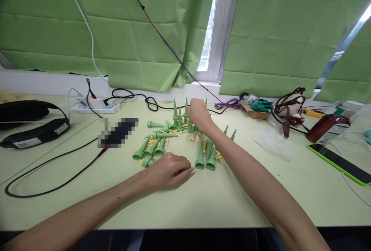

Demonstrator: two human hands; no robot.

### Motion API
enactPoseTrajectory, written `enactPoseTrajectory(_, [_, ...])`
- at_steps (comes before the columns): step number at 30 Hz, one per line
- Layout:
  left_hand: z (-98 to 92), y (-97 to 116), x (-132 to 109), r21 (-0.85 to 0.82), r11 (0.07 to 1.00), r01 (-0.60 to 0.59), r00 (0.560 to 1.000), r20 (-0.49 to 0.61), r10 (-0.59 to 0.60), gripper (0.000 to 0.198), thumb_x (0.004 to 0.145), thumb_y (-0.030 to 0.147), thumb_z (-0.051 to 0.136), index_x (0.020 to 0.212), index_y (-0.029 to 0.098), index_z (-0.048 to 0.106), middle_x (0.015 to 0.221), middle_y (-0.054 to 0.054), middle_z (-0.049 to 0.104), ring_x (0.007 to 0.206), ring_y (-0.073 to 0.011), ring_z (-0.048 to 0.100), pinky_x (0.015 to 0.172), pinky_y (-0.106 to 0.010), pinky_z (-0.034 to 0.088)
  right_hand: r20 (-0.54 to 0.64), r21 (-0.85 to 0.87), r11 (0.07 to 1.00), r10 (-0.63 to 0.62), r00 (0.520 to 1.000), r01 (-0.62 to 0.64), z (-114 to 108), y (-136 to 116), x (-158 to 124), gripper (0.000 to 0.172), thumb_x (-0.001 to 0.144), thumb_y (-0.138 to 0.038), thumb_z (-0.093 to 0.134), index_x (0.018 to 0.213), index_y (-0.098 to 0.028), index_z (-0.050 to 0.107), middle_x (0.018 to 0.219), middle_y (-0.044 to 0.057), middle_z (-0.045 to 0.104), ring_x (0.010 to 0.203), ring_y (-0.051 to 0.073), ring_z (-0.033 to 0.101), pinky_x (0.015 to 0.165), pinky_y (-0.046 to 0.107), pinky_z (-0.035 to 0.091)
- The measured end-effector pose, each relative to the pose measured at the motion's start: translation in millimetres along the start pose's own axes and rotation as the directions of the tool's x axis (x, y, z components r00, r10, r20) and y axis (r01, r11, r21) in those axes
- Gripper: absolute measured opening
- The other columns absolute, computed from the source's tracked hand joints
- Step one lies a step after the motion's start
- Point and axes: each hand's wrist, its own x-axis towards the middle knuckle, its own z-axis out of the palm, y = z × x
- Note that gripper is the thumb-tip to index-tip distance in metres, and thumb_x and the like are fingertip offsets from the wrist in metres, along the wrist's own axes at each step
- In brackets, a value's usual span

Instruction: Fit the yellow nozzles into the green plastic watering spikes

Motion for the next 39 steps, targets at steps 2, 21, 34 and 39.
enactPoseTrajectory(2, [0.0,0.0,-0.1,-0.002,1.000,0.003,1.000,0.005,-0.003,0.035,0.095,0.022,0.043,0.061,0.017,0.046,0.055,0.002,0.042,0.047,-0.0100,0.037,0.050,-0.029,0.024,-0.028,-0.008,1.000,-0.001,1.000,0.000,-0.9,-0.9,-0.7,0.012,0.091,-0.021,0.052,0.087,-0.013,0.061,0.065,0.009,0.060,0.059,0.023,0.058,0.069,0.035,0.045])
enactPoseTrajectory(21, [0.6,-0.1,-0.8,-0.005,1.000,-0.005,1.000,0.010,0.005,0.033,0.096,0.023,0.044,0.063,0.017,0.051,0.058,0.001,0.051,0.050,-0.0108,0.042,0.051,-0.029,0.026,0.326,-0.118,0.896,-0.373,0.869,0.429,38.4,-34.7,-52.7,0.012,0.093,-0.021,0.057,0.103,-0.017,0.061,0.098,0.011,0.065,0.085,0.023,0.064,0.064,0.028,0.041])
enactPoseTrajectory(34, [1.2,-0.9,-1.2,0.013,1.000,0.019,0.998,0.065,-0.019,0.033,0.097,0.025,0.042,0.066,0.017,0.050,0.061,0.001,0.053,0.052,-0.0109,0.041,0.053,-0.029,0.027,0.371,-0.179,0.890,-0.333,0.867,0.419,57.8,-26.3,-46.2,0.010,0.097,-0.023,0.051,0.097,-0.017,0.059,0.099,0.009,0.062,0.081,0.020,0.064,0.063,0.027,0.042])
enactPoseTrajectory(39, [0.3,0.1,-0.9,0.015,1.000,0.009,0.999,0.046,-0.010,0.033,0.096,0.024,0.043,0.065,0.017,0.049,0.059,0.001,0.050,0.051,-0.0109,0.040,0.052,-0.030,0.025,0.410,-0.198,0.874,-0.336,0.848,0.443,63.1,-27.4,-44.7,0.012,0.097,-0.024,0.051,0.093,-0.015,0.059,0.095,0.010,0.064,0.080,0.022,0.064,0.064,0.029,0.045])
